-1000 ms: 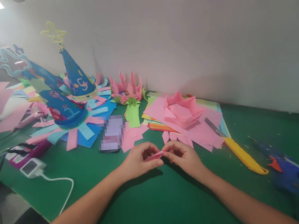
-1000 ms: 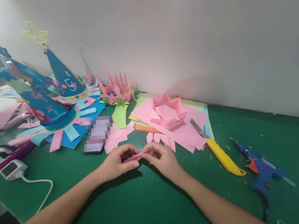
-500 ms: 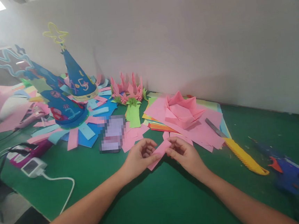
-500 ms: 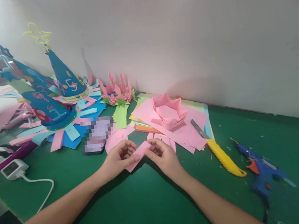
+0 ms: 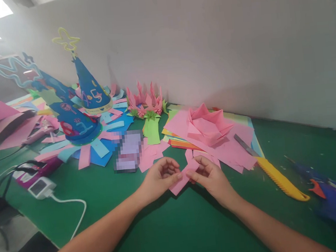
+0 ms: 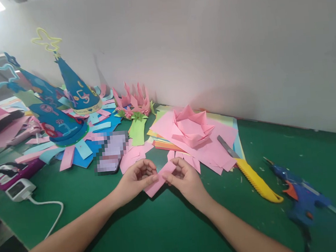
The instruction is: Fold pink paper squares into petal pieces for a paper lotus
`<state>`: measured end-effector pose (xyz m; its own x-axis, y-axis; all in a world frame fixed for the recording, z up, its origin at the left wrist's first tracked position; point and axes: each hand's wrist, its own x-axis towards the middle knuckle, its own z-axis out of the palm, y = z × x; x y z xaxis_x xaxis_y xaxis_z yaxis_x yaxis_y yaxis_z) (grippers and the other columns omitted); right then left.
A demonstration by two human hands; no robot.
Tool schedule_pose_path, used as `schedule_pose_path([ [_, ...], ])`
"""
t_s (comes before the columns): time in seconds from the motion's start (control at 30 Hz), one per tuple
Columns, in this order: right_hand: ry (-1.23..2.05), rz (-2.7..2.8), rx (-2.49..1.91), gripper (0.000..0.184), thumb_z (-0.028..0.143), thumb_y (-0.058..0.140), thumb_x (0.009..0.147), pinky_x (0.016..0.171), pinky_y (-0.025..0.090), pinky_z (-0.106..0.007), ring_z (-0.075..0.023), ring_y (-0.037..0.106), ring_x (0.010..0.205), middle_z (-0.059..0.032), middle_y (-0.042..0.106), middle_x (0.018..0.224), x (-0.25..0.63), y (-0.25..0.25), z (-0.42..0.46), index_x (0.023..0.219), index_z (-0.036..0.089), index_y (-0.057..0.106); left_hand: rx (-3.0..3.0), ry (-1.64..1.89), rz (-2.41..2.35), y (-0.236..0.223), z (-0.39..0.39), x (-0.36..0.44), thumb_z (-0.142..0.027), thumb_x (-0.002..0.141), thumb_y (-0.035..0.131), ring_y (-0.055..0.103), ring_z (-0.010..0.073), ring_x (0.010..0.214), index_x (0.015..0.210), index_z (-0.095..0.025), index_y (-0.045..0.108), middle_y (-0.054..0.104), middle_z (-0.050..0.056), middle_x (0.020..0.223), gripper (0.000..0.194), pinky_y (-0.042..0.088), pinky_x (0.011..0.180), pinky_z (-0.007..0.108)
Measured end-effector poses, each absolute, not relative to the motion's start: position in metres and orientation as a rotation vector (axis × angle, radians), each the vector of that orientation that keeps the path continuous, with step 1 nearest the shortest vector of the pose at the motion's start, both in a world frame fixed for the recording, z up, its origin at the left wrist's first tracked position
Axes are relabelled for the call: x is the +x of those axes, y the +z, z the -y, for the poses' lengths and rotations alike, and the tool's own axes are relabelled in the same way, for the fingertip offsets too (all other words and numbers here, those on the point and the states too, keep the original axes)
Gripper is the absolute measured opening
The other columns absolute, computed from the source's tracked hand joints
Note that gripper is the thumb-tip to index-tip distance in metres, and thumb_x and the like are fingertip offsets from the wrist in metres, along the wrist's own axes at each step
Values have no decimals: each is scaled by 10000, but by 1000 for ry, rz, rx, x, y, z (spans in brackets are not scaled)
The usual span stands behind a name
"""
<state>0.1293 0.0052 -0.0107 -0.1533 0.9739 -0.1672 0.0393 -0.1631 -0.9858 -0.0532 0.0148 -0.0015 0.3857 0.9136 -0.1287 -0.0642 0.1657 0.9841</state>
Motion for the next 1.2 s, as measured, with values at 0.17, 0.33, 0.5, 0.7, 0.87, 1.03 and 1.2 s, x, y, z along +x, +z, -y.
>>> schedule_pose_path([
  [0.17,1403,1269,-1302,448,475,734,655,545,447,-248,-101,499,542,69,484,626,128,-10,-5,895,206,468,1183,827,-941,-1,-15,-53,-400,666,757,506,70,628,778,-140,520,538,-12,746,370,393,555,196],
  [0.33,1401,1281,-1286,446,451,729,668,559,443,-250,-103,500,557,71,481,634,129,-10,-6,932,209,465,1162,796,-951,1,-15,-52,-395,649,766,471,48,563,757,-135,513,536,-26,699,378,368,519,186],
  [0.5,1409,1278,-1272,451,418,718,686,575,457,-259,-104,513,556,73,503,634,129,-11,-5,990,214,456,1172,808,-977,2,-15,-52,-359,639,774,475,52,574,758,-135,517,523,-31,688,361,376,525,187],
  [0.7,1381,1305,-1239,469,398,698,712,584,482,-280,-114,531,557,69,520,655,127,-6,-5,1055,237,422,1197,787,-980,-2,-14,-53,-352,665,753,458,51,548,767,-141,515,518,-35,666,334,357,506,182],
  [0.87,1361,1342,-1214,464,397,661,762,607,492,-282,-123,551,589,62,531,666,127,-12,-4,1105,245,388,1373,802,-1041,-6,-14,-55,-308,736,690,465,70,549,862,-152,585,583,0,725,226,357,504,198],
  [1.03,903,1618,-1219,363,365,574,848,685,495,-308,-143,554,724,-28,557,937,132,-17,-1,1163,254,432,1709,837,-1140,-3,-19,-61,-191,783,610,557,130,677,773,-161,665,656,36,780,64,419,611,239],
  [1.2,595,2154,-1053,140,239,484,903,818,461,-378,-210,566,930,-65,614,992,131,-5,1,961,231,611,1789,790,-1225,-2,-21,-63,-170,758,641,567,140,670,777,-171,708,664,38,767,70,427,614,245],
])
